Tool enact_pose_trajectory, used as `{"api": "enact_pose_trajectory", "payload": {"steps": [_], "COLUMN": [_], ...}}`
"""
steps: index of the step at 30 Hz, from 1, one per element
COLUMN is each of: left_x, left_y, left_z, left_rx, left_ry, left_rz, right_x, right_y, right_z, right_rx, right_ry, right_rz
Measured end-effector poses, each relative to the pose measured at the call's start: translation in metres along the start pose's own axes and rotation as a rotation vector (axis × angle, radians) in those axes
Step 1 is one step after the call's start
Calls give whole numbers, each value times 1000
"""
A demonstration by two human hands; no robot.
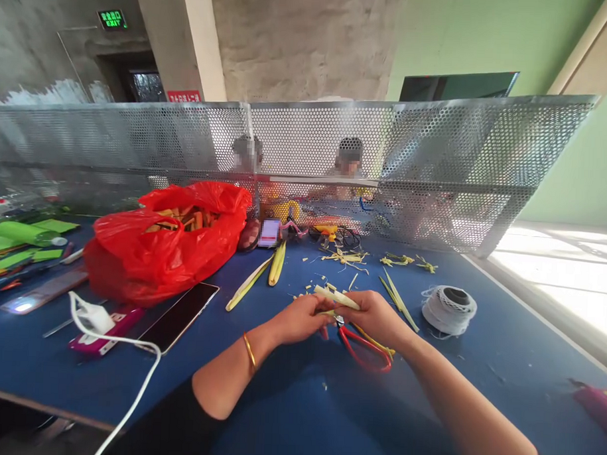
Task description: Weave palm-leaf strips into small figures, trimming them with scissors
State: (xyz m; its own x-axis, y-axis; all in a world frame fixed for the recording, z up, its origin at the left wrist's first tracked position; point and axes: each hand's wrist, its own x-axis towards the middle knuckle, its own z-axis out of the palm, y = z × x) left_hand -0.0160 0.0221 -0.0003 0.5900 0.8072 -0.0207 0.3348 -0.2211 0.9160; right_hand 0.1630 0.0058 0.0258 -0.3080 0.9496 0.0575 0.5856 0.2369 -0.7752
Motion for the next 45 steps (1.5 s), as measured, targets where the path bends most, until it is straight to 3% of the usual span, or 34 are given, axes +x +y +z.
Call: {"api": "enact_pose_trajectory", "payload": {"steps": [3,8,10,14,17,19,21,23,25,28,31,34,39,45], "left_x": [1,-7,-10,-11,-7,-4,0,3,3,1,1,4,6,5], "left_y": [0,11,14,14,12,10,8,7,8,9,7,2,-2,-2], "left_z": [2,-1,-1,0,-3,-7,-10,-12,-13,-14,-14,-10,-3,-1], "left_rx": [-53,519,729,846,740,602,384,62,-254,-579,-791,-879,-919,-940], "left_ry": [-69,130,150,138,197,256,310,321,305,255,206,186,150,184], "left_rz": [-11,116,142,134,74,16,-27,-89,-175,-288,-361,-396,-384,-347], "right_x": [0,1,1,2,3,4,4,3,0,-4,-7,-9,-12,-8], "right_y": [2,2,1,2,2,2,2,1,2,2,1,-1,-1,9], "right_z": [-1,0,0,0,-4,-8,-12,-15,-14,-8,1,8,13,23], "right_rx": [-44,-174,-199,-151,-170,-259,-367,-449,-546,-788,-968,-1059,-1176,-1148], "right_ry": [-32,43,61,63,116,238,359,384,330,299,364,452,513,356], "right_rz": [-10,3,21,8,34,85,134,125,-23,-478,-878,-1042,-1084,-1075]}}
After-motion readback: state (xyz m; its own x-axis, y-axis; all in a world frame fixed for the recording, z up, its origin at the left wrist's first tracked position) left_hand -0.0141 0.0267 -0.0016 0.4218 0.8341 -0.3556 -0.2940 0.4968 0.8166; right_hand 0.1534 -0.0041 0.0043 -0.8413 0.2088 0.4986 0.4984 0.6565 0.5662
